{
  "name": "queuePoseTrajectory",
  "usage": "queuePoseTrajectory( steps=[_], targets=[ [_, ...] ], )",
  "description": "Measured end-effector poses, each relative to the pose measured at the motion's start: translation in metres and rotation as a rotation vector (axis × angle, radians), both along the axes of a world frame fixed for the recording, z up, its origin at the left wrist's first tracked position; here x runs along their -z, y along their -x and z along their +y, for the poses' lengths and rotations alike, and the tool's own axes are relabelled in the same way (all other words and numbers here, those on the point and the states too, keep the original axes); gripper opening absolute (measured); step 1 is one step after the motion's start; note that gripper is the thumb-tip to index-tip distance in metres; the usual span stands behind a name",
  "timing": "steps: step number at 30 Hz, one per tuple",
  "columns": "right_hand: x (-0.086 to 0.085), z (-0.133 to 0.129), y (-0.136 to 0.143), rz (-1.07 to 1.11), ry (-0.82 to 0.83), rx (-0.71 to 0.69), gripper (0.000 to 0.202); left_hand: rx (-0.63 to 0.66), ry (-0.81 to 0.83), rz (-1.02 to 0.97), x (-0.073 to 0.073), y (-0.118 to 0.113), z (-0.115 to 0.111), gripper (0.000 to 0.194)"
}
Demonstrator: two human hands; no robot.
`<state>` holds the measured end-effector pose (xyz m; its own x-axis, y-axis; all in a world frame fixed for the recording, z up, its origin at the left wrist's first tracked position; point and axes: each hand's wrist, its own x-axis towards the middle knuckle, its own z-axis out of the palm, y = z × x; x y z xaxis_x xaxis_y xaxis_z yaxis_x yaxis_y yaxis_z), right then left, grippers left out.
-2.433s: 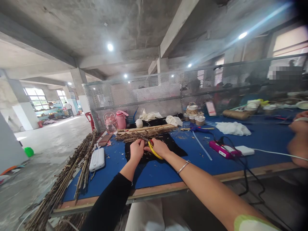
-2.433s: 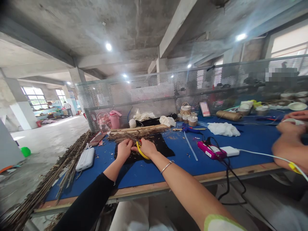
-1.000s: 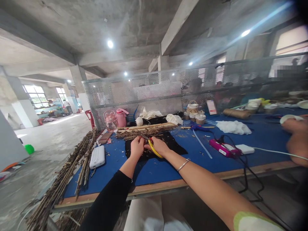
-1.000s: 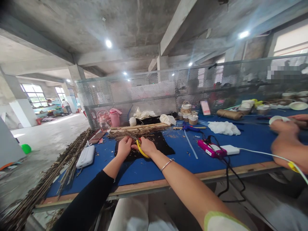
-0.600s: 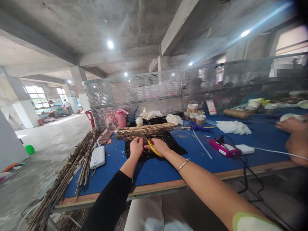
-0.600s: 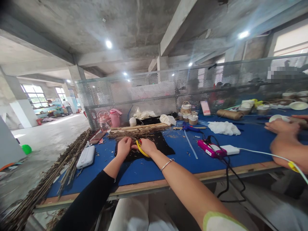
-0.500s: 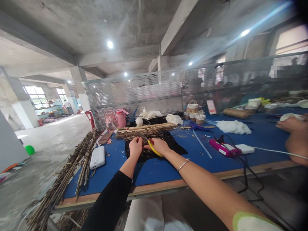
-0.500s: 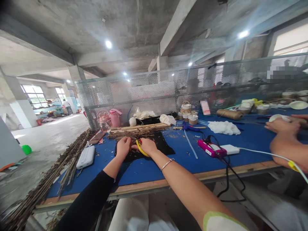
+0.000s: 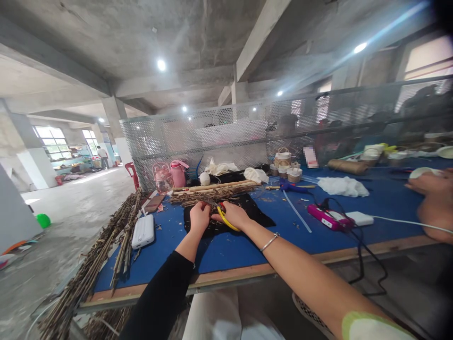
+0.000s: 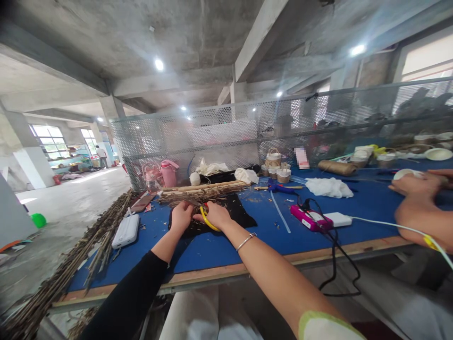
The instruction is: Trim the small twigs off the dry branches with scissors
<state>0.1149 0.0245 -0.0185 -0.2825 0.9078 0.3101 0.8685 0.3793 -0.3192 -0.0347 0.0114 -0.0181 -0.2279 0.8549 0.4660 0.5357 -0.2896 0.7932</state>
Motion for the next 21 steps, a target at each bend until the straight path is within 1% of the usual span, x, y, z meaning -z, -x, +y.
queuePoseTrajectory(
  steps=[3, 9, 12, 17, 21],
  targets=[
    [-0.0013, 0.0002, -0.0002, -0.008, 0.009, 0.007, 0.061, 0.014, -0.012, 0.0, -0.0014, -0.001, -0.001, 0.02],
    [-0.0028, 0.001, -0.0006, 0.018, -0.006, 0.013, 0.056, 0.093, -0.013, -0.129, 0.0018, -0.0019, 0.0042, 0.024],
    [-0.0015, 0.001, -0.0005, 0.033, -0.002, -0.007, 0.057, 0.109, -0.003, -0.171, 0.0036, -0.0012, 0.0055, 0.023],
    [-0.0014, -0.0026, -0.0006, 0.06, -0.01, -0.058, 0.061, 0.128, -0.016, -0.158, 0.0026, -0.002, 0.0029, 0.021],
    [-0.0049, -0.007, 0.0004, 0.049, 0.008, -0.033, 0.057, 0.153, -0.028, -0.164, 0.0018, -0.0033, 0.0022, 0.022]
  ],
)
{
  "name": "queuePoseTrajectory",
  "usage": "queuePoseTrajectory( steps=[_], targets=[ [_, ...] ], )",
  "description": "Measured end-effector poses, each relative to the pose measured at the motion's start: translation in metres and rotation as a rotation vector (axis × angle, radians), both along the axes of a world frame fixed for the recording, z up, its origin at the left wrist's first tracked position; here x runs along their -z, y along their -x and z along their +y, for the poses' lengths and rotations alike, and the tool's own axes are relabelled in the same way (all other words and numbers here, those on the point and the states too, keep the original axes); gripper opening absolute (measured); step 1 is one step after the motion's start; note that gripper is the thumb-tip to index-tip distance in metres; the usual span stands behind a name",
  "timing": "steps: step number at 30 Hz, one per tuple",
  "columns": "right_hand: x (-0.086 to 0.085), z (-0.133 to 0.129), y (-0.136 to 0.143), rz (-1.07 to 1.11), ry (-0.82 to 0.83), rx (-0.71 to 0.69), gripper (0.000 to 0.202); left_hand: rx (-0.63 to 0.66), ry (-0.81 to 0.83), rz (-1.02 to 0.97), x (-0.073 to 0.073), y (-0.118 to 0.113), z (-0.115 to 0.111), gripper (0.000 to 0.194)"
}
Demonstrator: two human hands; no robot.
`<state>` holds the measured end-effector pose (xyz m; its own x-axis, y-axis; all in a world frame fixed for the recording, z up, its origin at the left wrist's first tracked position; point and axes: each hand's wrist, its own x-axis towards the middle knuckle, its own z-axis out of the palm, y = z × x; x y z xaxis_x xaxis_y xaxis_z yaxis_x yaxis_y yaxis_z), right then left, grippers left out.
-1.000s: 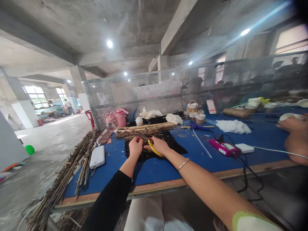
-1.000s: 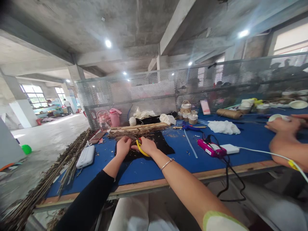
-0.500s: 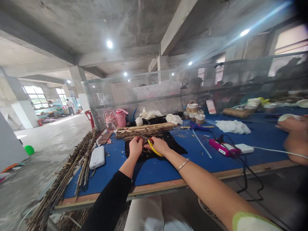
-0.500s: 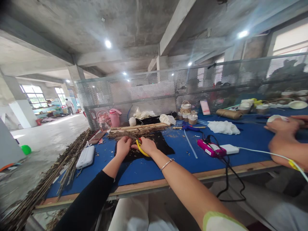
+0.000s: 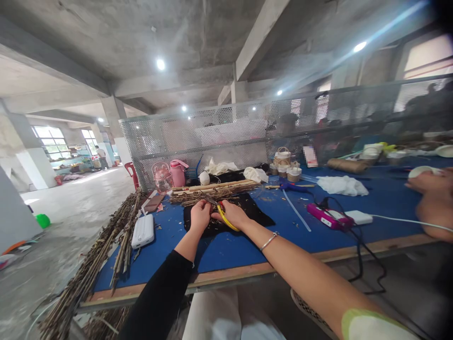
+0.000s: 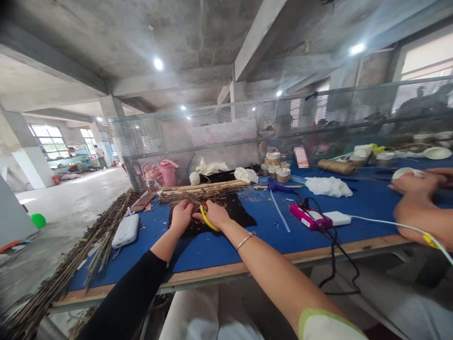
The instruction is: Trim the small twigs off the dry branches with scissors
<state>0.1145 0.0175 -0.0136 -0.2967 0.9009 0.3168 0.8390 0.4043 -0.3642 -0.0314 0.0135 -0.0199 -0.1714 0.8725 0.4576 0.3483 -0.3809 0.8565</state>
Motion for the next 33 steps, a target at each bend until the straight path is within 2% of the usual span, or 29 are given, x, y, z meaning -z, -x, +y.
queuePoseTrajectory(
  steps=[3, 12, 17, 22, 28, 33],
  targets=[
    [-0.002, -0.001, 0.001, -0.024, 0.009, 0.013, 0.056, 0.002, -0.008, 0.008, 0.0, 0.0, 0.0, 0.024],
    [-0.002, 0.002, 0.001, -0.083, 0.017, 0.039, 0.058, -0.114, -0.002, 0.169, 0.001, 0.005, 0.002, 0.022],
    [-0.002, 0.003, 0.002, -0.059, 0.041, 0.049, 0.056, -0.097, 0.021, 0.096, 0.003, 0.004, 0.004, 0.026],
    [-0.001, 0.002, 0.001, -0.056, 0.009, 0.05, 0.061, -0.097, 0.074, 0.037, 0.0, 0.003, 0.001, 0.025],
    [0.0, 0.003, -0.001, -0.035, 0.026, -0.001, 0.061, -0.179, 0.035, 0.228, -0.008, 0.004, -0.005, 0.02],
    [-0.001, 0.001, 0.0, -0.047, 0.03, 0.019, 0.059, -0.192, 0.013, 0.291, -0.008, 0.005, -0.005, 0.02]
  ],
)
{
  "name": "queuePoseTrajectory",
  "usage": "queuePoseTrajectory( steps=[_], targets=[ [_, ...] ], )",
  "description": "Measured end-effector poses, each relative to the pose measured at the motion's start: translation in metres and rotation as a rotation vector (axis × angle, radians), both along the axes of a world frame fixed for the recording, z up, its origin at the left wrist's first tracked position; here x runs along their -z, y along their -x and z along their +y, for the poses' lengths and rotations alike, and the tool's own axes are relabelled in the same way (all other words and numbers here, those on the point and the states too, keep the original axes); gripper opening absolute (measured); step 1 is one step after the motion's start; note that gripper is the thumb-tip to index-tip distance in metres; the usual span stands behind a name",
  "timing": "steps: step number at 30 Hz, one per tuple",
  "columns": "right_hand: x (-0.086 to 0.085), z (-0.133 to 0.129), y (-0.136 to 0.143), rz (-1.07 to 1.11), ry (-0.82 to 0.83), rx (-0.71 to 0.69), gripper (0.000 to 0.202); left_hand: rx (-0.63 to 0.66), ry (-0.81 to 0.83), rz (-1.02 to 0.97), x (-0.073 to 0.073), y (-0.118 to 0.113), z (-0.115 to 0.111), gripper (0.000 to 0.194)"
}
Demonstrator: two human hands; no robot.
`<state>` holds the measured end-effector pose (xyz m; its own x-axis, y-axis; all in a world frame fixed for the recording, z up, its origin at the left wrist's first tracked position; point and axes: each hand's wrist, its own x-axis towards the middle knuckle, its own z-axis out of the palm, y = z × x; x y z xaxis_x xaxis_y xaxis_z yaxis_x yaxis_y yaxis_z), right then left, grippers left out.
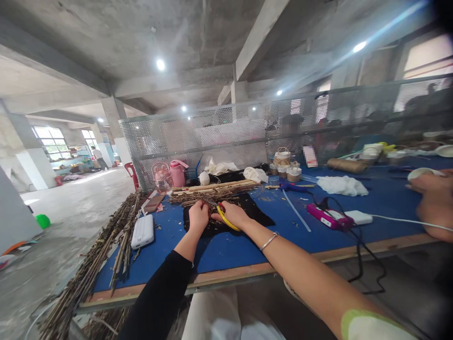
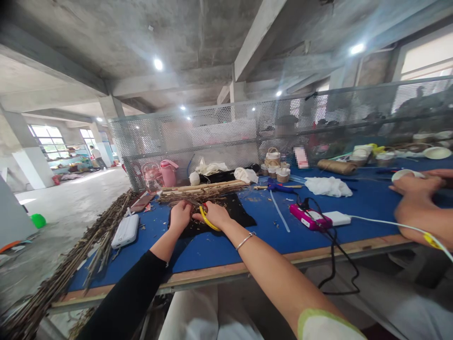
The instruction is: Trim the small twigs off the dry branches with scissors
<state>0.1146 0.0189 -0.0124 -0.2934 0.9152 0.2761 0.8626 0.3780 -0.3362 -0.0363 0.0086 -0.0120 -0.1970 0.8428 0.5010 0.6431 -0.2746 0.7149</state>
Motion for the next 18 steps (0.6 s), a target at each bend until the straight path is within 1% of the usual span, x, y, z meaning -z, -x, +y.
queuePoseTrajectory(
  steps=[8, 11, 15, 17, 18],
  targets=[
    [-0.004, 0.0, -0.002, -0.028, -0.007, 0.024, 0.058, 0.004, -0.042, 0.03, 0.0, 0.001, -0.001, 0.026],
    [-0.002, 0.001, -0.001, -0.049, -0.01, 0.034, 0.058, -0.008, -0.014, 0.021, 0.002, 0.003, 0.002, 0.024],
    [-0.003, 0.002, -0.005, -0.043, -0.126, 0.057, 0.063, -0.104, 0.104, -0.007, 0.003, 0.011, 0.005, 0.011],
    [-0.005, 0.004, -0.01, -0.022, -0.151, 0.078, 0.066, -0.161, 0.122, -0.025, 0.002, 0.018, 0.006, 0.016],
    [-0.007, 0.006, -0.015, -0.031, -0.118, 0.086, 0.065, -0.184, 0.113, -0.038, 0.001, 0.023, 0.007, 0.019]
  ],
)
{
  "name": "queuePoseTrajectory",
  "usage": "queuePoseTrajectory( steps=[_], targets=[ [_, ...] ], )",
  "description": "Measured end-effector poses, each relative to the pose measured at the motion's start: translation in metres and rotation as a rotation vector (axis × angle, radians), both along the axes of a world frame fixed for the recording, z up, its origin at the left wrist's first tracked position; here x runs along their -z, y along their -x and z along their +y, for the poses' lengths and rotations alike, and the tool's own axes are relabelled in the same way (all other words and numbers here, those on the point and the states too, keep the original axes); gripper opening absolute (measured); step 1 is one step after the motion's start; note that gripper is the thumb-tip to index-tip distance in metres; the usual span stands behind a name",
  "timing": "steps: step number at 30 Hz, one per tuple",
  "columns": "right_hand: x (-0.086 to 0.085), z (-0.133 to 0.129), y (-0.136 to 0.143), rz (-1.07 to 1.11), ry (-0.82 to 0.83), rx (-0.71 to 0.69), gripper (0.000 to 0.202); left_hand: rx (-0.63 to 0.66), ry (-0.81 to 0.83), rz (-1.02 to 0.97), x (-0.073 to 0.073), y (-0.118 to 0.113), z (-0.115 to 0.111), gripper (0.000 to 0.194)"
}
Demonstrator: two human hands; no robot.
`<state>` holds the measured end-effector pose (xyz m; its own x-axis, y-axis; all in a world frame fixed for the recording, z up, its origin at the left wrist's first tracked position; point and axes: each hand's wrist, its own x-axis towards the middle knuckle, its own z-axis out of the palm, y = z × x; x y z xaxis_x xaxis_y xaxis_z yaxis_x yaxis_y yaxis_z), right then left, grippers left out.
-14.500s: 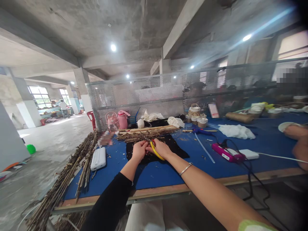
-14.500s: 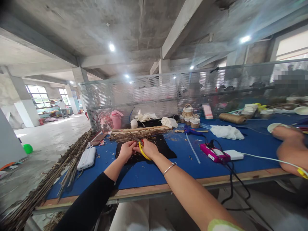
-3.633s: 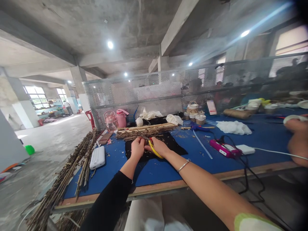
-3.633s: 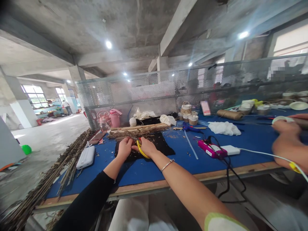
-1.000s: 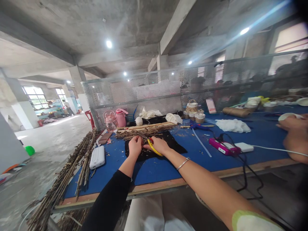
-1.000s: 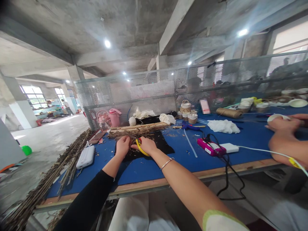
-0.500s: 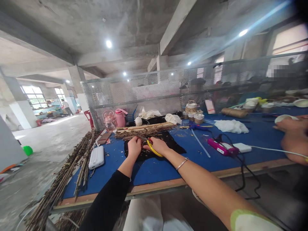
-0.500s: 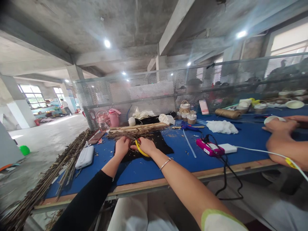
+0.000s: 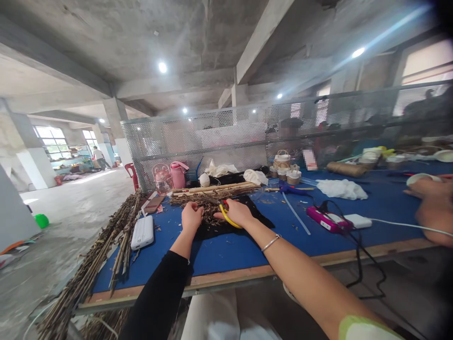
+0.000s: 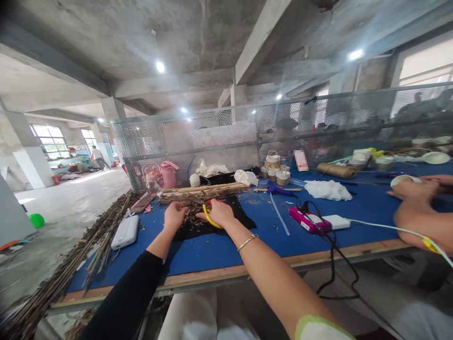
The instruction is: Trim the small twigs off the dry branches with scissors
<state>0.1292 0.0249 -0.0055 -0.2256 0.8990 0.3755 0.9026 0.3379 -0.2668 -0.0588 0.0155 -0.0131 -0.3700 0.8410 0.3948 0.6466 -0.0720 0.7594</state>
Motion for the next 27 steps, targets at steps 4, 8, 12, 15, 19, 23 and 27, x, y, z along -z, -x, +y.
queuePoseTrajectory(
  steps=[4, 8, 12, 15, 19, 23, 27],
  targets=[
    [-0.005, 0.01, -0.019, 0.006, 0.059, 0.021, 0.058, -0.068, -0.048, -0.04, -0.002, 0.019, 0.005, 0.021],
    [0.0, 0.018, -0.029, 0.106, 0.026, 0.057, 0.051, -0.112, -0.045, -0.055, 0.001, 0.034, 0.012, 0.023],
    [0.008, 0.023, -0.028, 0.19, 0.073, 0.114, 0.049, -0.072, 0.033, -0.035, 0.005, 0.037, 0.015, 0.025],
    [0.011, 0.025, -0.026, 0.255, 0.083, 0.164, 0.05, 0.022, 0.095, 0.104, 0.007, 0.03, 0.012, 0.023],
    [0.012, 0.029, -0.026, 0.285, 0.084, 0.186, 0.052, 0.211, 0.137, 0.394, 0.01, 0.016, 0.006, 0.021],
    [0.016, 0.03, -0.026, 0.279, 0.08, 0.166, 0.051, 0.308, 0.027, 0.381, 0.012, 0.006, 0.006, 0.027],
    [0.018, 0.031, -0.024, 0.28, 0.082, 0.15, 0.051, 0.27, -0.023, 0.325, 0.01, 0.005, 0.007, 0.027]
  ],
)
